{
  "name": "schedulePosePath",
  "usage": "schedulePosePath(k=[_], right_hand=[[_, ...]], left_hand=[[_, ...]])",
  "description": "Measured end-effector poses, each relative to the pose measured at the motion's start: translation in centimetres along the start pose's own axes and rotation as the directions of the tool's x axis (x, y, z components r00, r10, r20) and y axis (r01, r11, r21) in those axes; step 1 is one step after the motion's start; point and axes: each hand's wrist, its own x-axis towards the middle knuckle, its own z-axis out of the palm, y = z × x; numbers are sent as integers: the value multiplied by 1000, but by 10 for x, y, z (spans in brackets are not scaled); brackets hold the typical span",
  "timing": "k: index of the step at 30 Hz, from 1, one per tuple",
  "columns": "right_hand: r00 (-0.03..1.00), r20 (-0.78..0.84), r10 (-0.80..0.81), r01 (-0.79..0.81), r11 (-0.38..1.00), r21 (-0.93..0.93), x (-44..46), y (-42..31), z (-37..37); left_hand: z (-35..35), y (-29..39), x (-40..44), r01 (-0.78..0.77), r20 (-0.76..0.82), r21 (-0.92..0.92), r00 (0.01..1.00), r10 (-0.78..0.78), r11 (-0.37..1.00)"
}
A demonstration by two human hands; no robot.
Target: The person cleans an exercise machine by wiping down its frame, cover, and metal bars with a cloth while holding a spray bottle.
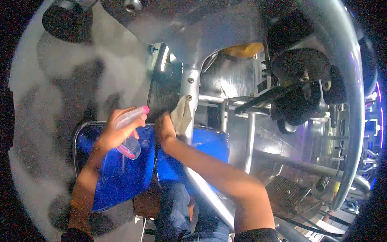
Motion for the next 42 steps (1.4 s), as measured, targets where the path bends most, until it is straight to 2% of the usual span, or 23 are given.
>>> schedulePosePath(k=[4,6,7,8,10,11,13,14,16,17,19,20,22,23,24,26,28,30,32,33,36,40,42], right_hand=[[996,-23,-86,86,996,21,-20,-26,12],[996,45,78,-89,932,351,-31,-12,2],[990,138,-19,-20,961,276,-23,10,-5],[991,136,-16,-22,962,271,-15,22,-3],[955,-209,211,-171,965,197,-2,38,7],[954,-210,213,-172,965,196,3,46,10],[953,-140,269,-189,887,420,6,58,14],[952,-142,272,-189,885,426,-1,53,20],[858,-453,241,-135,958,254,-23,28,34],[855,-457,245,-132,955,265,-34,17,37],[970,-174,170,-69,879,473,-66,9,14],[969,-178,170,-65,873,484,-72,13,15],[978,-153,141,21,665,746,-81,24,23],[956,-198,217,77,464,883,-88,29,29],[955,-193,225,74,450,890,-92,28,40],[693,-385,609,284,260,923,-96,25,58],[681,-357,639,234,272,934,-106,25,61],[635,-318,704,159,284,946,-108,20,72],[631,-287,720,199,207,958,-108,15,75],[624,-265,735,184,192,964,-109,10,75],[611,-240,755,180,163,970,-110,1,80],[579,-241,779,219,137,966,-105,-4,87],[573,-239,784,213,139,967,-104,-5,88]], left_hand=[[-2,3,0,-3,-29,8,1000,3,1000],[-3,3,-1,-11,-12,6,1000,11,1000],[-2,5,-1,0,-13,5,1000,1,1000],[-2,5,0,-5,-15,4,1000,5,1000],[-2,0,1,13,21,42,1000,-14,999],[-1,-2,2,11,21,42,1000,-12,999],[2,-5,2,-12,-8,32,1000,12,999],[4,-6,1,-10,-8,38,1000,11,999],[8,-5,-1,-29,-58,-6,998,29,1000],[9,-5,-1,-23,-59,6,998,24,1000],[13,-8,-2,-71,3,53,997,71,996],[17,-11,-3,-63,4,65,998,63,996],[27,-20,-4,-110,-64,147,991,121,983],[32,-22,-5,-105,-55,159,992,115,982],[37,-23,-5,-129,-85,169,986,144,977],[45,-25,-1,-158,-109,187,977,181,970],[60,-24,8,-198,-168,84,963,210,977],[72,-23,20,-168,-176,128,966,190,977],[81,-40,44,-393,-284,396,807,518,830],[81,-13,46,-279,-236,318,902,360,906],[79,-11,77,-251,-226,325,916,332,912],[81,-4,95,-177,-207,198,954,218,964],[74,-6,97,-201,-159,236,957,242,951]])
